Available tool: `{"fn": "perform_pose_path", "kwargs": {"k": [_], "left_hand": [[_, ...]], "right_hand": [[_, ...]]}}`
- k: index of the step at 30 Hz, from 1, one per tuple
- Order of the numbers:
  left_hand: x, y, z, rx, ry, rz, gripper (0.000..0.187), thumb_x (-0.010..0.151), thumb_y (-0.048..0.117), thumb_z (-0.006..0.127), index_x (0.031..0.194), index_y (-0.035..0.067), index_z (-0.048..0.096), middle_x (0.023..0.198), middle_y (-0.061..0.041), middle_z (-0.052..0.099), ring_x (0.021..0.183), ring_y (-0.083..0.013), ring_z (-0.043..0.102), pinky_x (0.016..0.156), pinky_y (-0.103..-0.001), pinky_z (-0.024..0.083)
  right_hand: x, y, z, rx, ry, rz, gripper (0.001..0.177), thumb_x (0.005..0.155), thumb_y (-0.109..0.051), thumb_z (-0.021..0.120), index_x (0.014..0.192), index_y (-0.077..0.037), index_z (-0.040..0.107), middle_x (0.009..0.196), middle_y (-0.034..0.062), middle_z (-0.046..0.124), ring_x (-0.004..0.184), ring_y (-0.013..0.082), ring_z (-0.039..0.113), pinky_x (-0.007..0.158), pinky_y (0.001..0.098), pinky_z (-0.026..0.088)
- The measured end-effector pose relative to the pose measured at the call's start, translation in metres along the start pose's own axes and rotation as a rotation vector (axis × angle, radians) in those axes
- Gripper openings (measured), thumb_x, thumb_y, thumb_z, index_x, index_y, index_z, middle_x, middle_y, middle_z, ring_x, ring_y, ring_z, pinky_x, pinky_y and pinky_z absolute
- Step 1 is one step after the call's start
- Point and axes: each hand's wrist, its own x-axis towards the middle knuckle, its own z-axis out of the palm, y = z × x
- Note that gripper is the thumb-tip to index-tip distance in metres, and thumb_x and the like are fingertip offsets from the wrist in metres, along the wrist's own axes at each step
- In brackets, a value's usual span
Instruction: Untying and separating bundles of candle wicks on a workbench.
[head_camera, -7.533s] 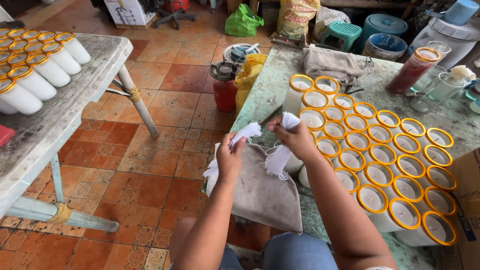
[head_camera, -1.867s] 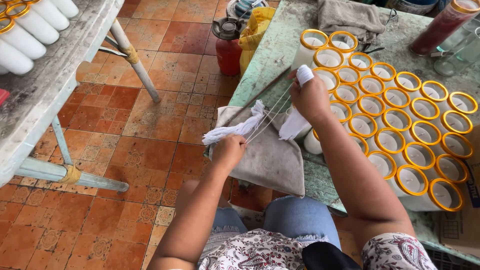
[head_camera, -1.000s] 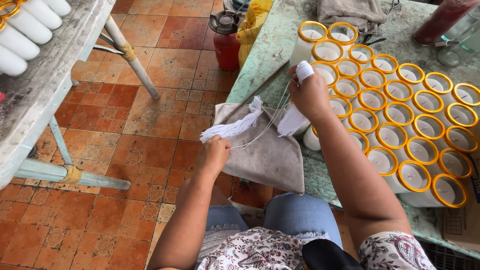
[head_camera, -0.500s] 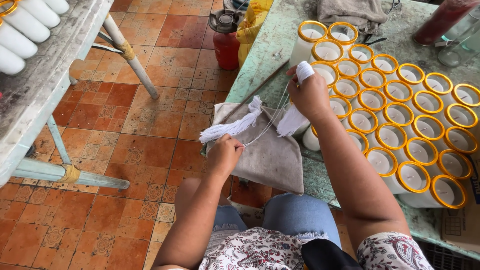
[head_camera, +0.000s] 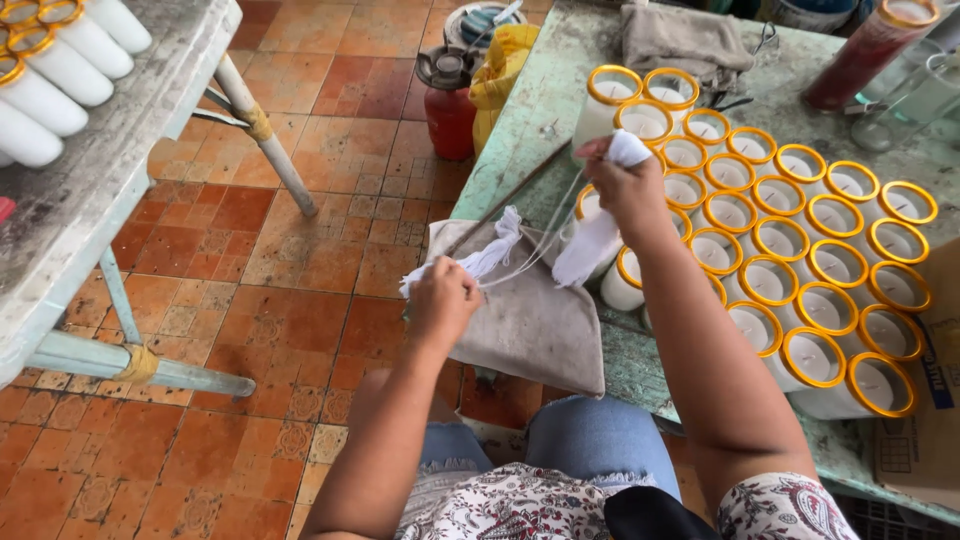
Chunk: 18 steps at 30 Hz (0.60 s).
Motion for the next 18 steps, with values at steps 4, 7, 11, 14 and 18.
{"fn": "perform_pose_path", "kwargs": {"k": [4,7,11,14,18], "left_hand": [[0.019,-0.027,-0.038,-0.012,0.143,-0.029,0.005,0.076,0.019,0.069,0.077,0.017,0.064,0.104,0.0,0.059,0.096,-0.0321,0.066,0.081,-0.051,0.054],[0.028,-0.04,-0.063,0.001,0.242,-0.03,0.008,0.074,0.021,0.073,0.077,0.018,0.066,0.107,0.001,0.059,0.1,-0.0331,0.065,0.081,-0.053,0.054],[0.033,-0.055,-0.08,-0.006,0.296,-0.073,0.008,0.075,0.022,0.072,0.077,0.021,0.064,0.109,0.007,0.056,0.107,-0.0278,0.061,0.086,-0.051,0.051],[0.03,-0.055,-0.087,-0.002,0.31,-0.064,0.008,0.075,0.022,0.073,0.077,0.022,0.065,0.11,0.009,0.056,0.109,-0.025,0.06,0.086,-0.05,0.051],[0.027,-0.06,-0.082,-0.012,0.292,-0.061,0.009,0.074,0.024,0.073,0.077,0.022,0.065,0.111,0.009,0.056,0.11,-0.0244,0.06,0.087,-0.052,0.05]], "right_hand": [[-0.001,-0.027,-0.021,0.639,-0.3,0.27,0.029,0.091,-0.009,0.054,0.113,-0.018,0.069,0.079,-0.0013,0.052,0.063,0.007,0.042,0.049,0.0168,0.031],[0.0,-0.031,-0.03,0.909,-0.418,0.332,0.033,0.093,-0.005,0.05,0.118,-0.016,0.069,0.086,-0.0014,0.049,0.073,0.0091,0.042,0.054,0.0176,0.032],[-0.014,-0.048,-0.019,0.626,-0.221,0.153,0.033,0.093,-0.003,0.057,0.124,-0.011,0.063,0.091,0.0011,0.057,0.074,0.0088,0.051,0.052,0.0167,0.034],[-0.017,-0.044,-0.012,0.236,-0.031,-0.065,0.03,0.095,0.002,0.064,0.124,-0.004,0.059,0.091,0.0039,0.065,0.071,0.0086,0.053,0.05,0.0169,0.038],[-0.024,-0.05,-0.003,0.146,0.132,-0.203,0.031,0.096,0.003,0.071,0.124,-0.001,0.057,0.091,0.0067,0.072,0.061,0.0047,0.052,0.048,0.016,0.04]]}}
